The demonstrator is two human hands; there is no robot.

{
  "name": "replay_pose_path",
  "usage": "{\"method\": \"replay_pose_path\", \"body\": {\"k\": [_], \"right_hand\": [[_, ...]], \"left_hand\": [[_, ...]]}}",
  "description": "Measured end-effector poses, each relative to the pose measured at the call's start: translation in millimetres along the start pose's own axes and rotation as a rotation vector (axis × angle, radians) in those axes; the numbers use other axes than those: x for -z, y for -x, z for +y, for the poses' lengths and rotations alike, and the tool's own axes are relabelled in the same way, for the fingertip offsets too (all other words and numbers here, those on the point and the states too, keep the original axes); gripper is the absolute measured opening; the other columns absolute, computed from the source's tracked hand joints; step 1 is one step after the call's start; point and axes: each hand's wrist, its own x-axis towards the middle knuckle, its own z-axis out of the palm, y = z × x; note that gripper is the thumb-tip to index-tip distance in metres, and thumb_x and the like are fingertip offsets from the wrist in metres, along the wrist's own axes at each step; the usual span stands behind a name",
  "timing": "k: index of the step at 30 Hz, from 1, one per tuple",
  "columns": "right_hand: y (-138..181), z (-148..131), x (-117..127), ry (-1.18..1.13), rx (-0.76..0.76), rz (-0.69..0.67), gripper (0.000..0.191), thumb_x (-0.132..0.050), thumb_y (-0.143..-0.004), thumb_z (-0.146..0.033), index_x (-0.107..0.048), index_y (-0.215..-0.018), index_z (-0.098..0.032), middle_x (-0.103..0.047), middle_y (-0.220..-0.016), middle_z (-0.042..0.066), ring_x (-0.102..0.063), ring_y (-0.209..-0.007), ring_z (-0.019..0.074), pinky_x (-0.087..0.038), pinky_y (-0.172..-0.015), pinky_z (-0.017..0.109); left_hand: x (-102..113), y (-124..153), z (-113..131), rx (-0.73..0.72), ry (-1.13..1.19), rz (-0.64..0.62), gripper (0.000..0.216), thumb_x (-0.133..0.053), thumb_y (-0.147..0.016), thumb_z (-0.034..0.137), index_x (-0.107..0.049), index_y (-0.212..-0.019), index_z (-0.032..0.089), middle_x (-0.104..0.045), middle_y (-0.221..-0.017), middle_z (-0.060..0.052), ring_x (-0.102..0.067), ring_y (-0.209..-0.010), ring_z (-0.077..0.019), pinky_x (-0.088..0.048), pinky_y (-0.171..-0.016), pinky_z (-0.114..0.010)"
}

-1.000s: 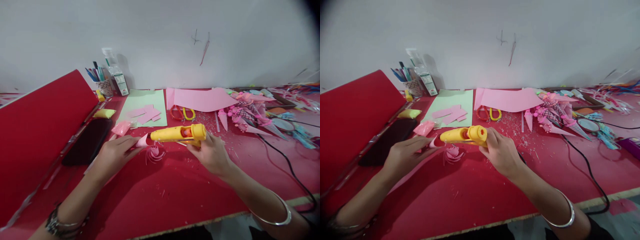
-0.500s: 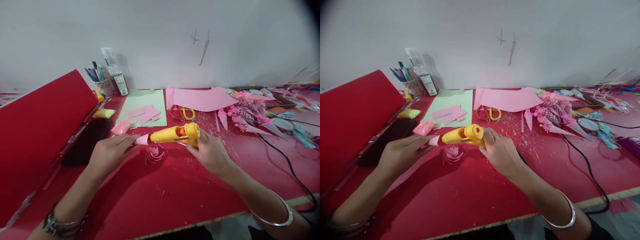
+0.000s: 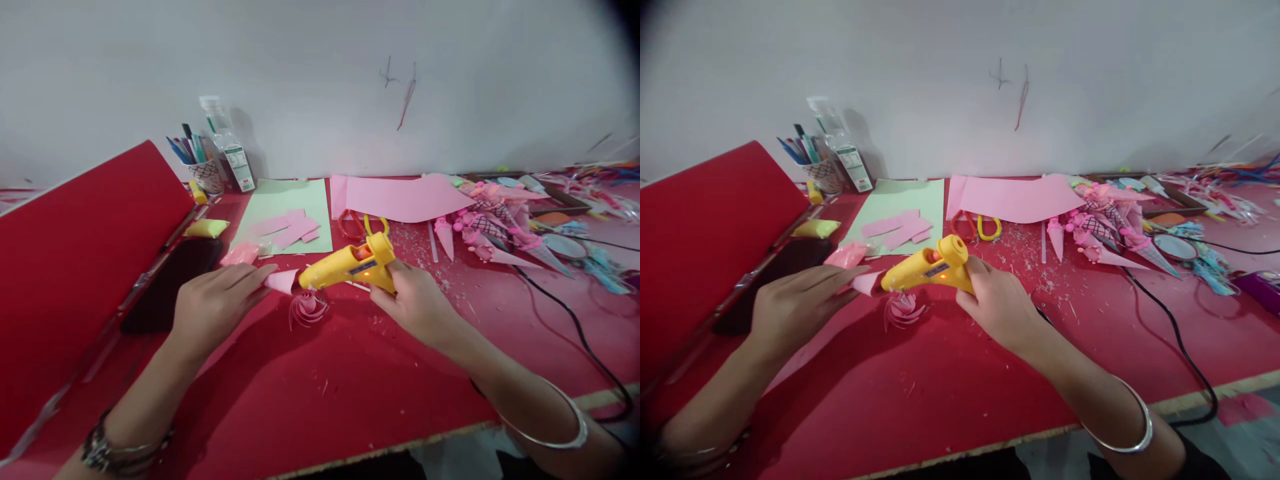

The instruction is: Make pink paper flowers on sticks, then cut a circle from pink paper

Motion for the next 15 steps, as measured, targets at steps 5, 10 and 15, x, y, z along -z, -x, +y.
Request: {"method": "replay_pose_path", "body": {"k": [5,10,15], "right_hand": [[-3.0,-3.3,4.4,-0.058,-0.065,0.111,0.035,-0.05,-0.073,-0.037,-0.05,-0.102,-0.016,-0.057,-0.062,0.002,-0.051,-0.047,0.0136,-0.032,-0.042,0.023],[-2.3,-4.8,6.6,-0.002,-0.047,0.22,0.04,-0.055,-0.071,-0.04,-0.051,-0.103,-0.016,-0.058,-0.066,0.003,-0.053,-0.051,0.0152,-0.034,-0.042,0.024],[-0.2,-8.3,4.8,-0.016,-0.019,0.2,0.038,-0.055,-0.071,-0.041,-0.051,-0.101,-0.018,-0.06,-0.067,0.003,-0.055,-0.053,0.0153,-0.035,-0.042,0.023]], "left_hand": [[-3.1,-1.7,3.3,0.107,0.241,-0.032,0.016,-0.052,-0.08,0.029,-0.058,-0.089,0.018,-0.065,-0.078,-0.002,-0.058,-0.066,-0.0106,-0.045,-0.059,-0.019],[-2.4,-3.2,4.7,0.114,0.254,-0.028,0.018,-0.051,-0.08,0.025,-0.059,-0.093,0.015,-0.066,-0.087,-0.006,-0.061,-0.075,-0.014,-0.047,-0.065,-0.022],[-3.8,-3.8,4.0,0.095,0.256,-0.05,0.022,-0.049,-0.081,0.021,-0.058,-0.1,0.016,-0.066,-0.09,-0.006,-0.061,-0.078,-0.0144,-0.048,-0.067,-0.024]]}}
